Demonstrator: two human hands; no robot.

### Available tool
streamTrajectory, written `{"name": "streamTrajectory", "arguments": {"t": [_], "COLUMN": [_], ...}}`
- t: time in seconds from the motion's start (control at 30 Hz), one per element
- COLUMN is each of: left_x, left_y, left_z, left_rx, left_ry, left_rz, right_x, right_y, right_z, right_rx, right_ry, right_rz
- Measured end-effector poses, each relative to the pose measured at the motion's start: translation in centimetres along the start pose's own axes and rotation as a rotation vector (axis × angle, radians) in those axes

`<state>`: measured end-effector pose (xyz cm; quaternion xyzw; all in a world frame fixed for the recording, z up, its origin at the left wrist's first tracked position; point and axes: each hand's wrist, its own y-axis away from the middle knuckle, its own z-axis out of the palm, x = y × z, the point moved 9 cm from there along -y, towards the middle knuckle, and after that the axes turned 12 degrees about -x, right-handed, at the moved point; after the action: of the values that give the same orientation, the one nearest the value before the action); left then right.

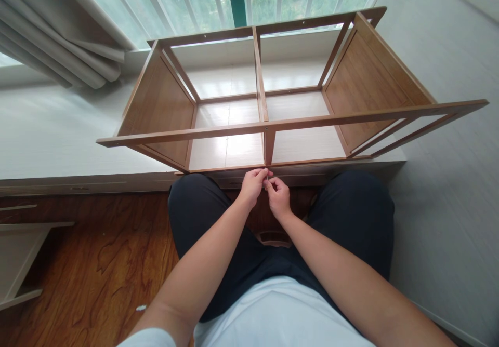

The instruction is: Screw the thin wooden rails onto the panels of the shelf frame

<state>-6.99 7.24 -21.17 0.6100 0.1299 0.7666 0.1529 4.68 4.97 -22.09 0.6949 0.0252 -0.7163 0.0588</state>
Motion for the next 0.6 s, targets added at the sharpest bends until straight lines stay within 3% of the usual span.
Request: {"name": "streamTrajectory", "arguments": {"t": [0.1, 0.33, 0.6], "left_x": [-0.1, -0.6, -0.5], "left_y": [0.0, 0.1, 0.5], "left_z": [0.1, 0.6, 1.0], "left_rx": [-0.014, -0.072, -0.078], "left_ry": [0.009, 0.014, 0.027], "left_rz": [-0.009, -0.056, -0.080], "right_x": [0.4, 1.9, 1.9], "right_y": [-0.1, -0.2, -0.1], "right_z": [0.2, 1.9, 2.1], "right_rx": [-0.015, -0.099, -0.121], "right_ry": [-0.048, -0.413, -0.432], "right_rz": [0.042, 0.170, 0.175]}}
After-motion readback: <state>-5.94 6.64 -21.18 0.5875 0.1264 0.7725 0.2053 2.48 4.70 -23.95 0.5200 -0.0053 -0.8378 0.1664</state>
